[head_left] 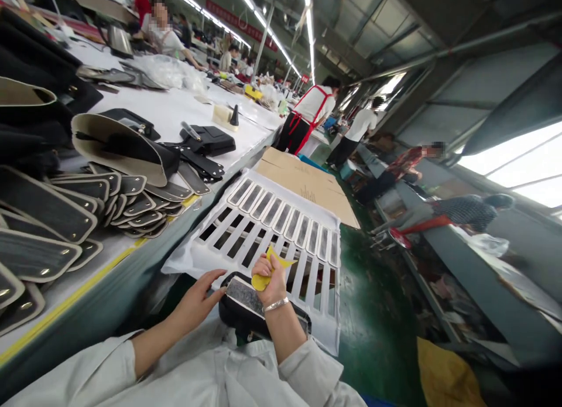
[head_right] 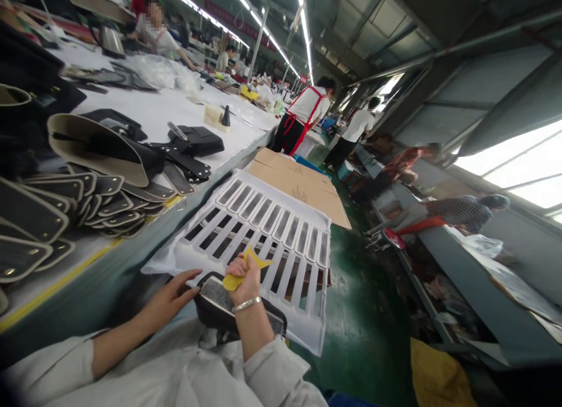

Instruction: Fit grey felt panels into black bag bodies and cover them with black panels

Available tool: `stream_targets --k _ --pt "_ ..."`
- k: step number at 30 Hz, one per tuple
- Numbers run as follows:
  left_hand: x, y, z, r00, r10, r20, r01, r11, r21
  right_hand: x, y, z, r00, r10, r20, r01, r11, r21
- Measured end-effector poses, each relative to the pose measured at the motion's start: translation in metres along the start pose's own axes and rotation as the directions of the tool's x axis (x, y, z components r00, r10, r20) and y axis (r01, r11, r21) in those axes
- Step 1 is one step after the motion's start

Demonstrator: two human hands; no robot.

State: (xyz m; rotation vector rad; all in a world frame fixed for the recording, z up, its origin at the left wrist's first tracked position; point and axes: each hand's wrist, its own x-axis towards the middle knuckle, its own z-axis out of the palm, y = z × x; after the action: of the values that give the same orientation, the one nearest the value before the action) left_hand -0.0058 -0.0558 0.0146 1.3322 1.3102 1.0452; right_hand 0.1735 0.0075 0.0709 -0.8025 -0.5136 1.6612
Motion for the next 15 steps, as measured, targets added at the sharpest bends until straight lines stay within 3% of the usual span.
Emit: stream_targets --k 1,3,6,8,11,13,15 --pt "-0.005 0.007 0.001 0.998 0.059 -0.036 -0.057 0.997 0.048 -0.006 -0.005 0.0 0.999 0.042 0.004 -0.042 0.994 0.105" --pt "-0.015 0.025 0.004 0.992 0.127 0.007 -0.127 0.989 0.082 -0.019 -0.008 0.004 0.995 0.099 0.012 -0.099 0.967 0.234" --pt "-0.027 0.049 0.015 0.972 0.073 0.224 -0.064 0.997 -0.048 -0.037 -0.006 0.021 0.987 0.158 0.001 -0.151 0.944 0.294" --pt "-0.033 0.055 0.025 0.937 -0.042 0.348 0.105 0.981 -0.164 -0.052 -0.003 0.032 0.985 0.172 -0.024 -0.162 0.957 0.242" --pt "-0.039 0.048 0.039 0.915 -0.174 0.365 0.282 0.921 -0.269 -0.075 -0.001 0.034 0.993 0.113 -0.042 -0.11 0.991 0.072" --pt "-0.04 0.042 0.044 0.938 -0.149 0.312 0.248 0.918 -0.308 -0.088 0.001 0.023 0.99 0.141 0.001 -0.141 0.99 -0.013" --pt "-0.039 0.043 0.049 0.952 -0.029 0.304 0.123 0.948 -0.294 -0.097 0.001 0.007 0.984 0.168 -0.058 -0.172 0.982 -0.074"
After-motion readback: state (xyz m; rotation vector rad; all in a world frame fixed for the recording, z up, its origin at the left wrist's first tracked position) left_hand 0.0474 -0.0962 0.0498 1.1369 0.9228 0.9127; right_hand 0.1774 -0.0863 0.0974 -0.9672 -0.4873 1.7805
